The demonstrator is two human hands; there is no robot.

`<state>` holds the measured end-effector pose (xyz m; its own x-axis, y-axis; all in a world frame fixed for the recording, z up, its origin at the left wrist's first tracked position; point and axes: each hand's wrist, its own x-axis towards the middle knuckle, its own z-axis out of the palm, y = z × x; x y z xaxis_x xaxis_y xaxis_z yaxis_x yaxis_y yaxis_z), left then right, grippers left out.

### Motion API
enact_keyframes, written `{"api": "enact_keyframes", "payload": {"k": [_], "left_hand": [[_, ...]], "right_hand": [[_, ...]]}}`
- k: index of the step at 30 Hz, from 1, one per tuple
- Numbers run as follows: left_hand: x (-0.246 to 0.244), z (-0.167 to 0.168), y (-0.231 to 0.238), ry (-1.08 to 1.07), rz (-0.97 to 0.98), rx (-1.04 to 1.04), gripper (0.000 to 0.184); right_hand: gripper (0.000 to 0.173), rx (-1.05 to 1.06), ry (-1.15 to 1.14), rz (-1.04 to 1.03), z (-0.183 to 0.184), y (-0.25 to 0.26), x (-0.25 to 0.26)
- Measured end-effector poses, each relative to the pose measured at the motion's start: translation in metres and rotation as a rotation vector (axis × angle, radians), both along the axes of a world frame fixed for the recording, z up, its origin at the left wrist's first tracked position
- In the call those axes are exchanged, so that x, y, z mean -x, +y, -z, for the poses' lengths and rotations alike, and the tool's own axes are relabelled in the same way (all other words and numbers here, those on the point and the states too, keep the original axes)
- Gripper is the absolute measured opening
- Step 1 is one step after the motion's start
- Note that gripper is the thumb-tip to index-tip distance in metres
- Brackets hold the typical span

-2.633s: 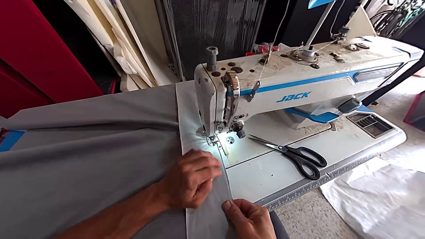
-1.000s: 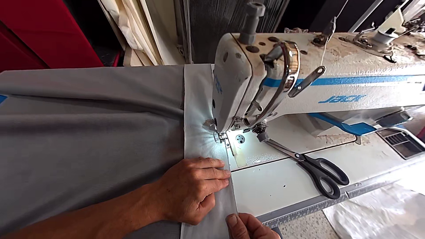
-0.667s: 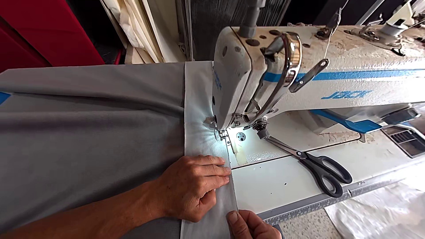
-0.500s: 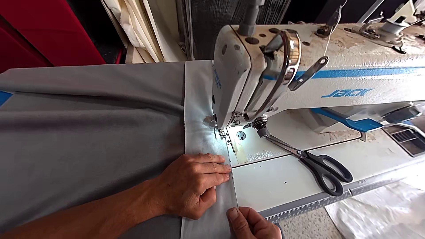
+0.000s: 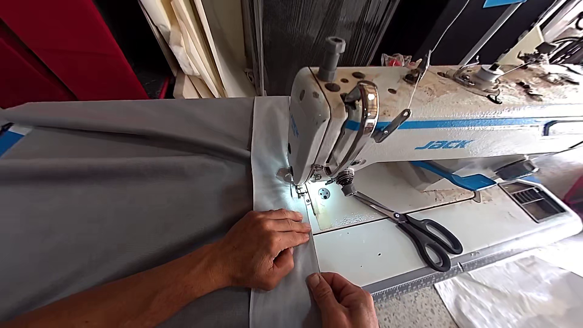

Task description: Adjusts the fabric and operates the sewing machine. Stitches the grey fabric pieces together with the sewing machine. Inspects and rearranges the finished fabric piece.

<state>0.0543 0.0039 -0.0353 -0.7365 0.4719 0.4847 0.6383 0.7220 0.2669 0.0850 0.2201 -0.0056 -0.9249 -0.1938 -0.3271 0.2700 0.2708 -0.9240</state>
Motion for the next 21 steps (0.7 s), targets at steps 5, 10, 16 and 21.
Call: {"api": "enact_keyframes", "payload": {"k": [5,10,16,21], "left_hand": [[0.003,0.0,-0.001,-0.003,-0.011,0.009,0.038],[0.005,0.0,0.0,0.0,-0.032,0.027,0.039],[0.008,0.0,-0.002,0.012,-0.029,0.05,0.04],[0.01,0.002,-0.006,0.035,-0.032,0.113,0.044]], "right_hand": [[0.017,-0.041,-0.032,-0.018,-0.005,-0.001,0.008],[0.018,-0.054,-0.05,-0.01,-0.007,-0.004,0.014],[0.019,-0.092,-0.057,-0.034,-0.008,-0.005,0.024],[0.02,-0.113,-0.069,-0.044,-0.008,-0.009,0.033]]}}
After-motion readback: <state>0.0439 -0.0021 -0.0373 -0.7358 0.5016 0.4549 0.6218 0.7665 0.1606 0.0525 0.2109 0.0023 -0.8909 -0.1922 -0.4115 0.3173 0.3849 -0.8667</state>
